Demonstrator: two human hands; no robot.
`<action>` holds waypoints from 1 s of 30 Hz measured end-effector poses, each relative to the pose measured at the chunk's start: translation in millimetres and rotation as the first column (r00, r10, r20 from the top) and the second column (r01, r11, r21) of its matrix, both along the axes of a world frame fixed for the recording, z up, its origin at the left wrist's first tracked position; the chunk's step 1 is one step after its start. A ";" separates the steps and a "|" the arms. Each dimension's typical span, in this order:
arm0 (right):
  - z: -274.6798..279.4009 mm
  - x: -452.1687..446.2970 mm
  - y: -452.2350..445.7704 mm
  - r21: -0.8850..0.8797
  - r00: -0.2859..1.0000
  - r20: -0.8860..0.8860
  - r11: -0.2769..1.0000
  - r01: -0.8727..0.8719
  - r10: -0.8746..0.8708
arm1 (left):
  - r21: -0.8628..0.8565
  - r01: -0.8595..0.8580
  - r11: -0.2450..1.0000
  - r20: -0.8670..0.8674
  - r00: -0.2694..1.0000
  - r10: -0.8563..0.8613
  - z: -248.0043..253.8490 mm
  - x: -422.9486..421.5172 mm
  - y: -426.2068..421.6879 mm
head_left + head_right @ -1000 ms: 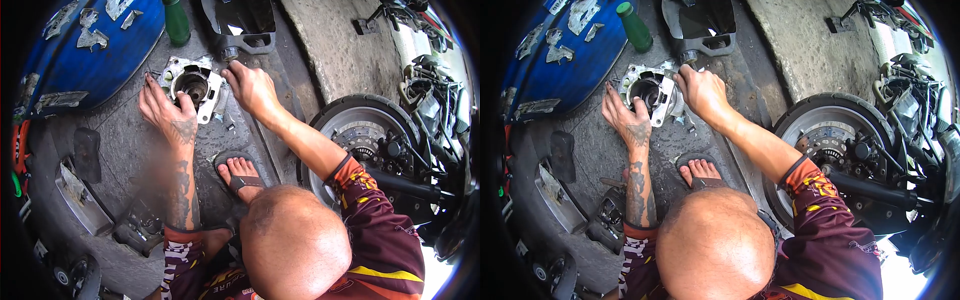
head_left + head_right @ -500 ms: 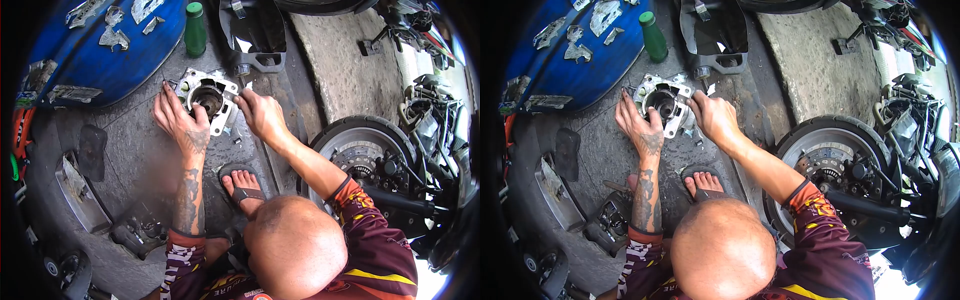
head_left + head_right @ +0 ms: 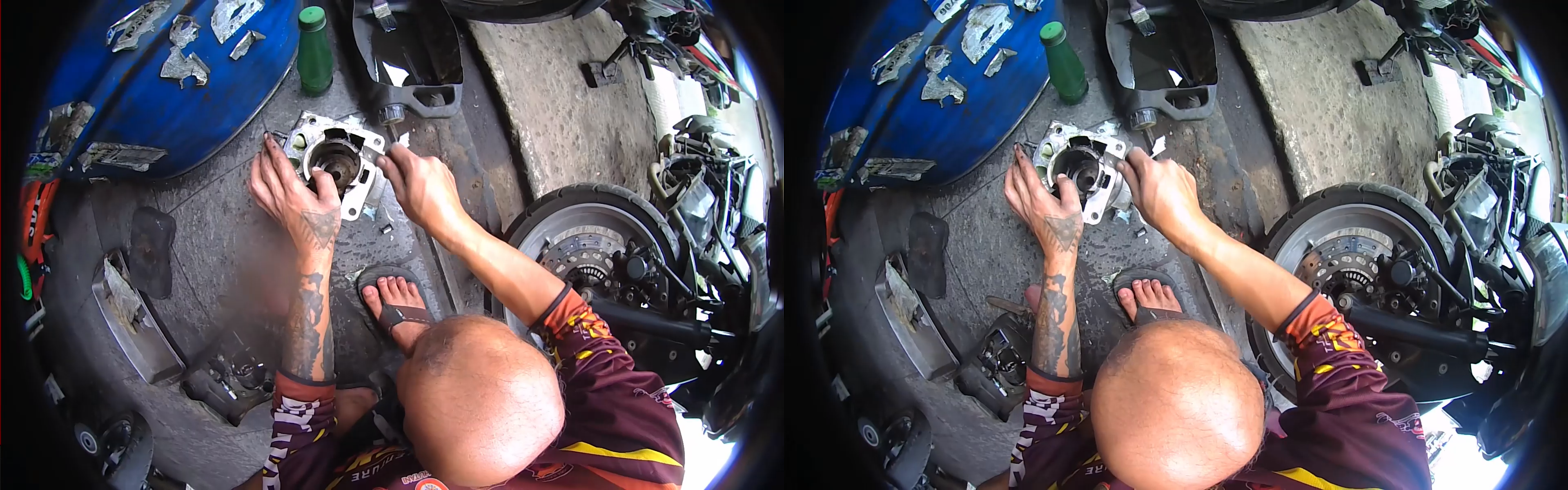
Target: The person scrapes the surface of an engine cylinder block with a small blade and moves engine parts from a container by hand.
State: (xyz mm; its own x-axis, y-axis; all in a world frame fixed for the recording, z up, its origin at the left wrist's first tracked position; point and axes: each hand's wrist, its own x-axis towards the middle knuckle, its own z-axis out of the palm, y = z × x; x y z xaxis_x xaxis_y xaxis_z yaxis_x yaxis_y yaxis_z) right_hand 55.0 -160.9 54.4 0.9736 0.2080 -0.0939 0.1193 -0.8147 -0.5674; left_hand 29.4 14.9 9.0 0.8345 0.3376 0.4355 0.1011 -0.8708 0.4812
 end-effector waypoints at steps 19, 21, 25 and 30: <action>-25.5 -20.1 -29.2 0.475 0.870 -0.358 0.735 0.483 -0.340 | -0.195 0.512 0.837 -0.061 0.845 -0.531 9.7 25.3 67.6; -22.5 -30.6 -14.0 0.615 0.823 -0.498 0.557 0.558 -0.274 | -0.263 0.522 0.811 -0.032 0.836 -0.549 14.4 25.8 73.6; -24.7 -47.9 -10.3 0.576 0.838 -0.477 0.625 0.527 -0.266 | -0.383 0.472 0.794 0.108 0.877 -0.468 13.9 4.1 77.0; -2.8 -52.6 -21.6 0.413 0.860 -0.441 0.792 0.449 -0.257 | -0.355 0.285 0.890 0.095 0.958 -0.269 21.0 -35.1 37.6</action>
State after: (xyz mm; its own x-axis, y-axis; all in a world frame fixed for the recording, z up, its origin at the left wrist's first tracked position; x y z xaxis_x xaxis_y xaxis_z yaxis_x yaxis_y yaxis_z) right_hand 2.5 -182.5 51.7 0.9078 -0.0336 -0.4180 -0.4008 -0.3622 -0.8415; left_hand -5.7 52.5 29.9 0.9011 0.2357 0.3640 -0.1459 -0.6255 0.7664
